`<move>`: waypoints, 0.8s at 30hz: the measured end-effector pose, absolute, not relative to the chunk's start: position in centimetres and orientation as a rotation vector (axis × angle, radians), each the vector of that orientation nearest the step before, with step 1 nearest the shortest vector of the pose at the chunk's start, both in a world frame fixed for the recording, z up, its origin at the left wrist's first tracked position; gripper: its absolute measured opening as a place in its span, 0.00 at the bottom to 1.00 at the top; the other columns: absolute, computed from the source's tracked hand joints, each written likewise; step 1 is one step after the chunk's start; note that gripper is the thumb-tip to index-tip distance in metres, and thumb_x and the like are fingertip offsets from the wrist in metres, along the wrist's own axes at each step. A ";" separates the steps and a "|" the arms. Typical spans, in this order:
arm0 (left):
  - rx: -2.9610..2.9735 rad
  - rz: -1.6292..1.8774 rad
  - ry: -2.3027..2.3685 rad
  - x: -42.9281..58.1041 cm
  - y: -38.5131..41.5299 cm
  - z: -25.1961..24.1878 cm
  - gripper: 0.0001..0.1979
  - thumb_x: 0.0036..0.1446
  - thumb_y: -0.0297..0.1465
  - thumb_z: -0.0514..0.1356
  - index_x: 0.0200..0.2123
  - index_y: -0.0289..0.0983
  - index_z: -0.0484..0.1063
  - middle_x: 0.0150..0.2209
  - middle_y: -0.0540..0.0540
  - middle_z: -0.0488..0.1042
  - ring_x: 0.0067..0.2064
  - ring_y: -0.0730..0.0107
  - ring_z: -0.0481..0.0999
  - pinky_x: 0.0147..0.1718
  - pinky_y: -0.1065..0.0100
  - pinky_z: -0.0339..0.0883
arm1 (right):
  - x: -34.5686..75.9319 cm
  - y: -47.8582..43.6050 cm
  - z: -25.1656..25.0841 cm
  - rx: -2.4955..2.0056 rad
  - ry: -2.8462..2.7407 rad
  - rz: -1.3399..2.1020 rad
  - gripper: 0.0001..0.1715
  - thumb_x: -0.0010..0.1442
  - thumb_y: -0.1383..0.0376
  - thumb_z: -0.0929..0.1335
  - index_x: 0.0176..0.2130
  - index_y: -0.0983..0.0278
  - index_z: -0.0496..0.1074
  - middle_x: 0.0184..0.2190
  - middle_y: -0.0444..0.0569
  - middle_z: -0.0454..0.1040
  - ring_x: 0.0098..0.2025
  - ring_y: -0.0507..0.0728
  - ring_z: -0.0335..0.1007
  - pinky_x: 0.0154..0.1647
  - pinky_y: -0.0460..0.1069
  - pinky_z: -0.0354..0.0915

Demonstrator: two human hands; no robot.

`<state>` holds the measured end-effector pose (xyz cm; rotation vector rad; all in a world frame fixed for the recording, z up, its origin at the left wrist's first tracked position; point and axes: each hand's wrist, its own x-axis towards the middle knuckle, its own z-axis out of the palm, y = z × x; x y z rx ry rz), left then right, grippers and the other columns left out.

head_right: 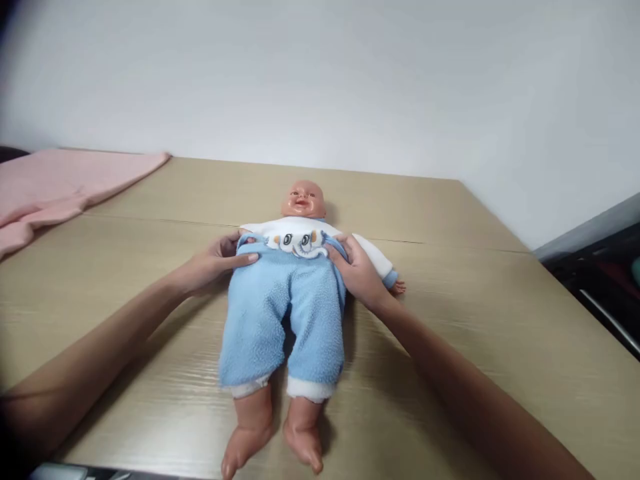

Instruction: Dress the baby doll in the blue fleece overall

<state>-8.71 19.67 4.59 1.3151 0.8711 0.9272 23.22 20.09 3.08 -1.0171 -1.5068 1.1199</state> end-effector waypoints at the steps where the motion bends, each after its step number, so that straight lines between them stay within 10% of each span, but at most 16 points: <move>1: 1.344 0.913 0.902 -8.9 19.6 4.1 0.26 0.60 0.44 0.79 0.54 0.41 0.77 0.49 0.47 0.77 0.50 0.61 0.75 0.50 0.64 0.68 | 23.5 19.9 2.5 -1.044 -1.515 1.100 0.26 0.67 0.40 0.77 0.46 0.56 0.72 0.45 0.46 0.80 0.51 0.61 0.76 0.54 0.53 0.70; 11: 1.442 0.991 1.082 -9.2 18.3 1.5 0.07 0.66 0.37 0.66 0.40 0.42 0.73 0.39 0.51 0.69 0.44 0.60 0.68 0.47 0.61 0.60 | 25.2 17.7 1.1 -1.227 -1.529 1.053 0.21 0.71 0.43 0.73 0.40 0.55 0.72 0.36 0.44 0.70 0.41 0.61 0.68 0.51 0.56 0.70; 18: 0.971 1.073 0.818 -7.9 18.3 1.2 0.14 0.64 0.41 0.73 0.47 0.40 0.81 0.46 0.43 0.84 0.51 0.48 0.81 0.52 0.56 0.71 | 23.7 18.6 0.0 -1.105 -1.128 1.363 0.25 0.65 0.41 0.78 0.51 0.51 0.77 0.50 0.47 0.82 0.60 0.66 0.77 0.70 0.61 0.71; 24: 0.892 1.125 0.808 -8.0 18.5 1.6 0.17 0.65 0.48 0.74 0.41 0.40 0.81 0.38 0.46 0.81 0.42 0.55 0.79 0.44 0.60 0.72 | 24.5 19.0 0.3 -1.140 -1.256 1.232 0.21 0.65 0.41 0.76 0.43 0.53 0.78 0.44 0.47 0.81 0.55 0.68 0.78 0.68 0.64 0.72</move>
